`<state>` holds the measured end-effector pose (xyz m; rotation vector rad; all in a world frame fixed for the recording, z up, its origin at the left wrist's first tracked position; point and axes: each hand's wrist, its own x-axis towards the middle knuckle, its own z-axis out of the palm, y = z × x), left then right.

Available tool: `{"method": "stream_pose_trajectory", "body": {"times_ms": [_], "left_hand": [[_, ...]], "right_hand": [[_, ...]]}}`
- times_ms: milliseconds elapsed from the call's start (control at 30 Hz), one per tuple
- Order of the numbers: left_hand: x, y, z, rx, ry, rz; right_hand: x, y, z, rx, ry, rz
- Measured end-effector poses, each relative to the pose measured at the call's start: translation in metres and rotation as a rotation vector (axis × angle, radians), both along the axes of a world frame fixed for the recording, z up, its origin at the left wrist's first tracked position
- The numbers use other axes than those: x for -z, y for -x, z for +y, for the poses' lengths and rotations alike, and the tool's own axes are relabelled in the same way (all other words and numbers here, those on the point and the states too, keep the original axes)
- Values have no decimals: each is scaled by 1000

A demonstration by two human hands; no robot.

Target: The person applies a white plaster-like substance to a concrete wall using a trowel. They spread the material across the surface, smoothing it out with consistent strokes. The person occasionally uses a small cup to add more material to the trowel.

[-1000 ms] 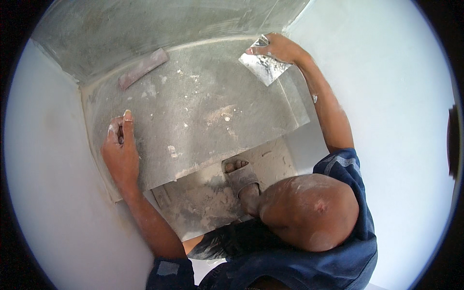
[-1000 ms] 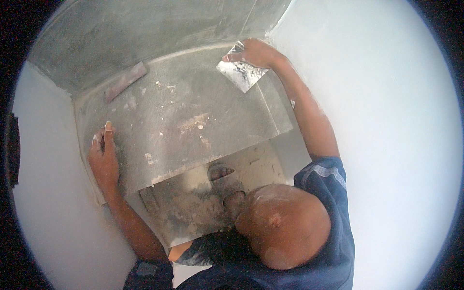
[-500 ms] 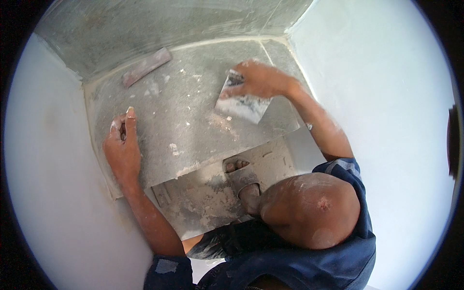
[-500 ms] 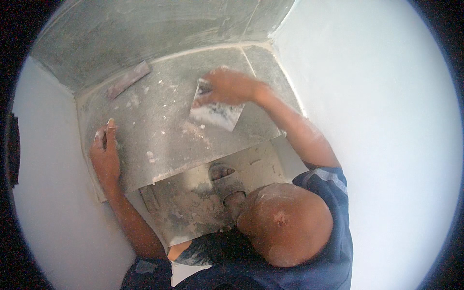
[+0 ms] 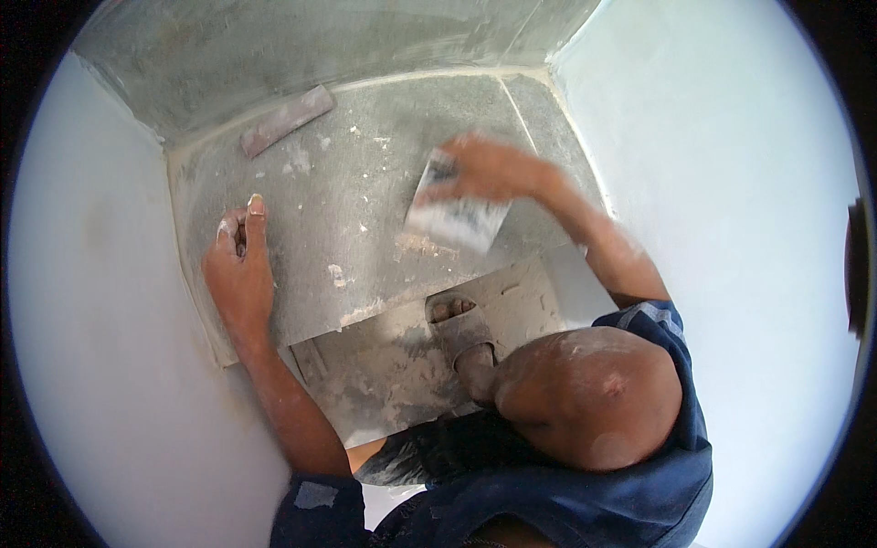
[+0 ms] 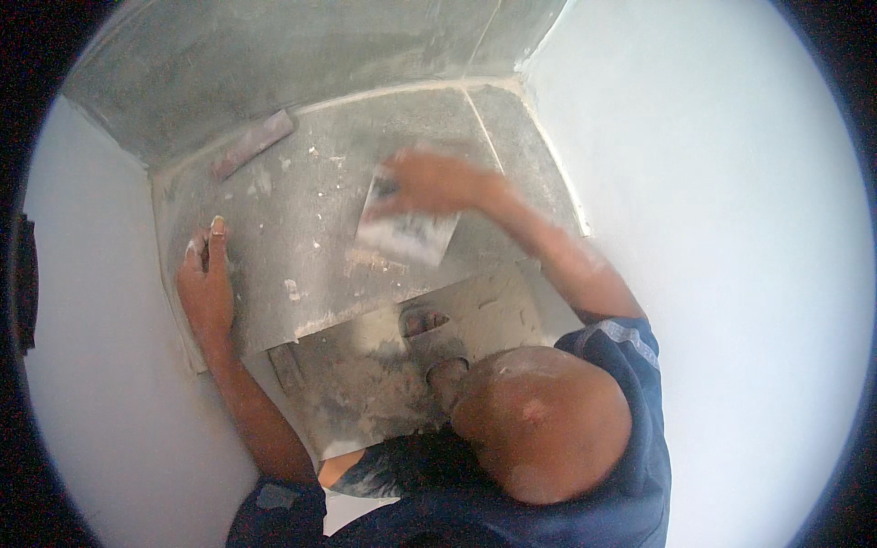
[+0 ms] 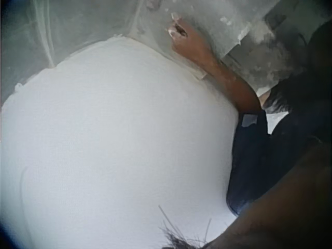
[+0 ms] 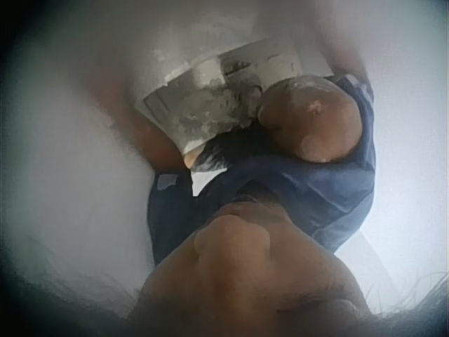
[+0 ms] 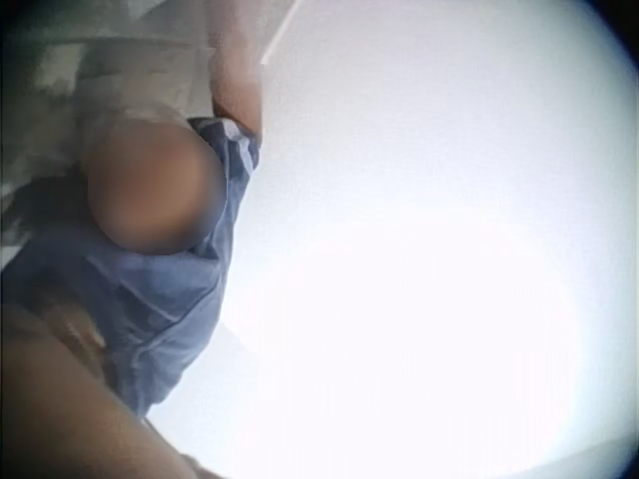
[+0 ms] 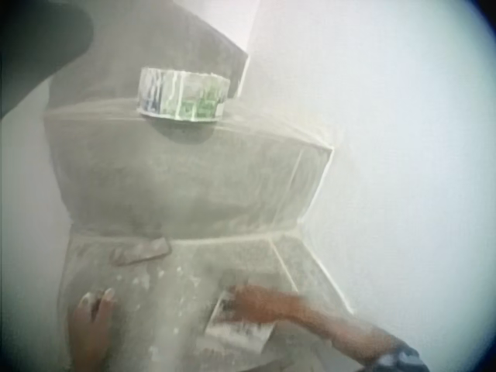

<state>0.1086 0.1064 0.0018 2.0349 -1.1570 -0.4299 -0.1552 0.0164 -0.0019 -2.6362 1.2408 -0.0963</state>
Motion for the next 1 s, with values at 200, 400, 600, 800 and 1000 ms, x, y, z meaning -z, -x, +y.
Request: {"method": "stream_pose_trajectory", "body": {"times_ms": [200,400,600,800,1000], "left_hand": [[4,-1,4,-16,-19,-32],[6,0,-1,25,15,-7],[3,-3,2,17,-1,-8],[9,0,0,11,37,-30],[11,-8,1,58,46,-31]], "right_hand": [[-18,-3,4,142,-412,23],[0,15,22,-72,11,-75],[-38,85,-43,431,-790,175],[-37,68,13,246,-525,346],[-31,68,-8,336,-625,211]]}}
